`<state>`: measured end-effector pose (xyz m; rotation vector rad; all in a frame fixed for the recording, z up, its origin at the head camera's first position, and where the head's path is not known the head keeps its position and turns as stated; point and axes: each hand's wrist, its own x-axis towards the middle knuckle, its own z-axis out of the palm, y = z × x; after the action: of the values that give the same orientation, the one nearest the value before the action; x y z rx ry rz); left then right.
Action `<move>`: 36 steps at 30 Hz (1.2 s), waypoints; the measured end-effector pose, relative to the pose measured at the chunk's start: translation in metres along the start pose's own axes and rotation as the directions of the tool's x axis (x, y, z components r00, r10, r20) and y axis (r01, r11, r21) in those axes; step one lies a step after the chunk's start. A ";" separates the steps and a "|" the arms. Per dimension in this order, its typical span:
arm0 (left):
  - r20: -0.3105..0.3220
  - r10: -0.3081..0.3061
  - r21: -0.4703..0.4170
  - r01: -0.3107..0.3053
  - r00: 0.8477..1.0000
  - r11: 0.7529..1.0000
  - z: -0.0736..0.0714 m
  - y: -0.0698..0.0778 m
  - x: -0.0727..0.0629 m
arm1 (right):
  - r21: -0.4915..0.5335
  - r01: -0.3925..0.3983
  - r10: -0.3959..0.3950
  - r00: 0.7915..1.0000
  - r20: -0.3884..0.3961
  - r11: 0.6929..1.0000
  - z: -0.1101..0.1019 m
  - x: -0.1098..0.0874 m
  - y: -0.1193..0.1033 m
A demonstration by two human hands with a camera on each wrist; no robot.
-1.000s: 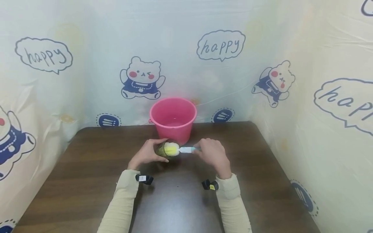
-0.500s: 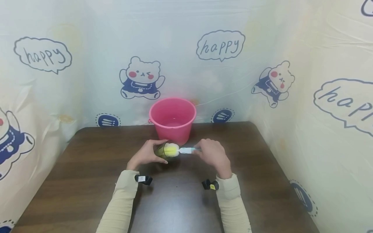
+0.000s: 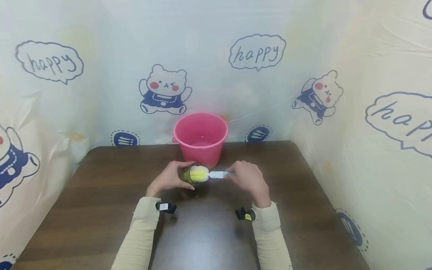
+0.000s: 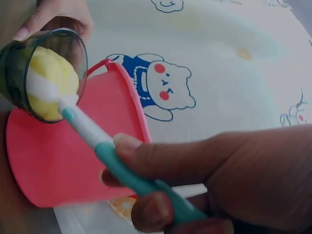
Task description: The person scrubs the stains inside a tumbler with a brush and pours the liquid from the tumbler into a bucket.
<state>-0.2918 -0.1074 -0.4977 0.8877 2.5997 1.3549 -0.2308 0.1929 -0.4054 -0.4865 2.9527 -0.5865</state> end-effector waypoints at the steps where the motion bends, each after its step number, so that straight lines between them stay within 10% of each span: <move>1: 0.003 0.002 0.003 -0.002 1.000 1.000 0.000 0.000 0.000 | -0.006 -0.008 0.008 1.000 -0.002 1.000 0.001 0.000 0.000; 36: 0.001 -0.017 -0.034 0.017 1.000 0.999 0.003 0.001 -0.003 | -0.009 0.012 -0.012 1.000 0.011 1.000 -0.008 -0.007 0.005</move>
<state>-0.2877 -0.1064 -0.5000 0.8593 2.5696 1.3905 -0.2265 0.2028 -0.4001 -0.5076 2.9451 -0.5707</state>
